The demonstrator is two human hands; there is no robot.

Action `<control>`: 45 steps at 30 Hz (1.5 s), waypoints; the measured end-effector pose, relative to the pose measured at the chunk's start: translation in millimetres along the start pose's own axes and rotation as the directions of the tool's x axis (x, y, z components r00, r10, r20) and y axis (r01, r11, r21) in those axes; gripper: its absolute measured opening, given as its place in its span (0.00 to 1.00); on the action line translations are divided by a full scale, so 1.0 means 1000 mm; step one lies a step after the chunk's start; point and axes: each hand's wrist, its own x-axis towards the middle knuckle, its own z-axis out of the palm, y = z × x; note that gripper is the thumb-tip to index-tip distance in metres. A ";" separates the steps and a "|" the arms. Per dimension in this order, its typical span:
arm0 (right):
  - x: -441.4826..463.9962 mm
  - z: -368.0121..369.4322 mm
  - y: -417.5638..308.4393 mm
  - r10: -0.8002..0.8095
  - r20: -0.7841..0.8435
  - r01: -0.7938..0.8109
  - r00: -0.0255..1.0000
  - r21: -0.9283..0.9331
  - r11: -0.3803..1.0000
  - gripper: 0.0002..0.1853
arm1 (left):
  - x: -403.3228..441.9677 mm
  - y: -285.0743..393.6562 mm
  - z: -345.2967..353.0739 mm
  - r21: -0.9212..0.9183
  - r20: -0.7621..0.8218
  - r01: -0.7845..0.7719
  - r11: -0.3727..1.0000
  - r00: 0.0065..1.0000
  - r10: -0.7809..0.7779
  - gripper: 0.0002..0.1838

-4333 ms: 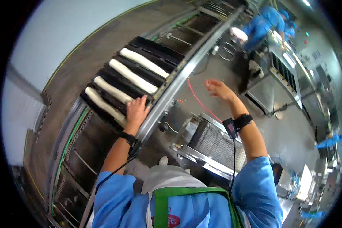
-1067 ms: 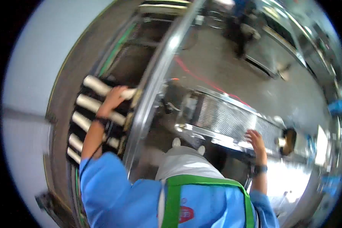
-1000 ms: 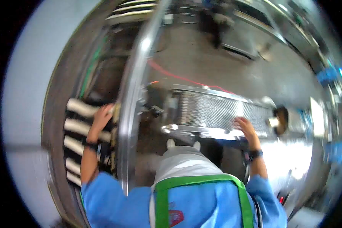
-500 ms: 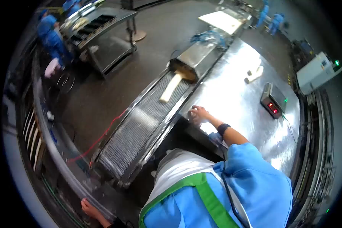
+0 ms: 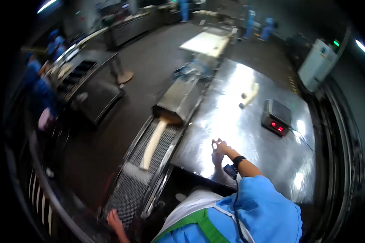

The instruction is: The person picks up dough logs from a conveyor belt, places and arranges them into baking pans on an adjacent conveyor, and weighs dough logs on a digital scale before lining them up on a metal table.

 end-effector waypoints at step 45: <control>-0.136 -0.077 -0.283 -0.801 -0.338 0.591 0.494 0.807 0.024 0.28 | -0.174 0.028 -0.131 -0.201 0.066 0.284 0.938 0.959 -0.277 0.15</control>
